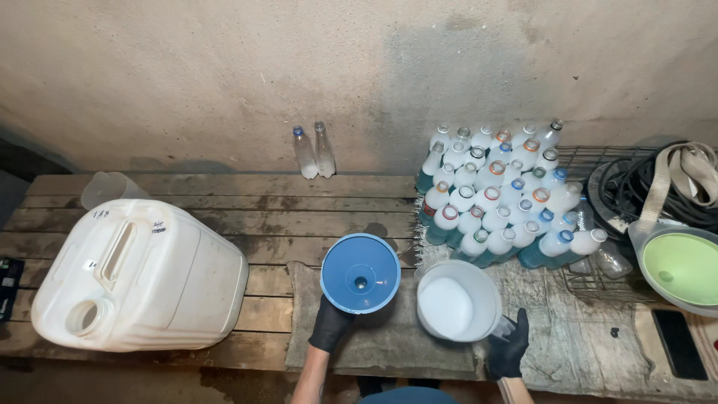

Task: The person pours a blue liquid from a large pitcher into a funnel to fill several small plastic bottles, handling the bottles and funnel by hand while wearing black gloves.

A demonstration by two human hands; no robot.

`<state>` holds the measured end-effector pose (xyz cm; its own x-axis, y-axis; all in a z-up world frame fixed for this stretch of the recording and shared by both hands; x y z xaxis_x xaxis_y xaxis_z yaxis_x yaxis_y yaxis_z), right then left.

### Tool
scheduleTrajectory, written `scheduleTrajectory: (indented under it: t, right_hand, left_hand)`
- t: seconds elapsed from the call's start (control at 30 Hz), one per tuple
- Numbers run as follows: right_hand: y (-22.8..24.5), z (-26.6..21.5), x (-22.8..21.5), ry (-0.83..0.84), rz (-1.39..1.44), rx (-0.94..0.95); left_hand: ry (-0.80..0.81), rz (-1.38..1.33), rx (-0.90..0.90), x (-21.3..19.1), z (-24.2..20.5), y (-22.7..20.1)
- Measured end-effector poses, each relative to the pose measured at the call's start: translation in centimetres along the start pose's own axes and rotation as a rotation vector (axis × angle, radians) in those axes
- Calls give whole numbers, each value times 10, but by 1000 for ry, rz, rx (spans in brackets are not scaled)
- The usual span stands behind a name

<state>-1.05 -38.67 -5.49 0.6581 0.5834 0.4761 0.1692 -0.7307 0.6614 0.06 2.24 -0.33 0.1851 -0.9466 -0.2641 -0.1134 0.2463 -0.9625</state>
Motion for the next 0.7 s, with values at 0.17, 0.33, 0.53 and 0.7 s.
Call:
scheduleTrajectory:
  t: [0.17, 0.33, 0.53, 0.7]
  right_hand:
    - [8, -7, -21, 72, -353, -220]
    - [71, -79, 43, 202, -1387, -1301]
    - [81, -180, 182, 633, -981, -526]
    - [70, -168, 182, 182, -1045, -376]
  left_hand:
    - [-12, -118, 60, 3, -2, -13]
    - [46, -231, -8, 18, 5, -7]
    - [183, 90, 18, 43, 23, -54]
    - [253, 432, 220, 63, 46, -73]
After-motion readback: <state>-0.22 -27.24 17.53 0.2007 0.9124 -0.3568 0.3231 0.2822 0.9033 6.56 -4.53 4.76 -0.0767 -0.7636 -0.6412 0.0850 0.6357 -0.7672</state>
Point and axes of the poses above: each hand's wrist, its own z-axis towards the middle knuckle, its own x-axis out of the palm, y = z × x, the point moved 2 cm from there along z, towards the middle knuckle, and after that the axes turned 1 degree about -y, right-handed, at the moved point
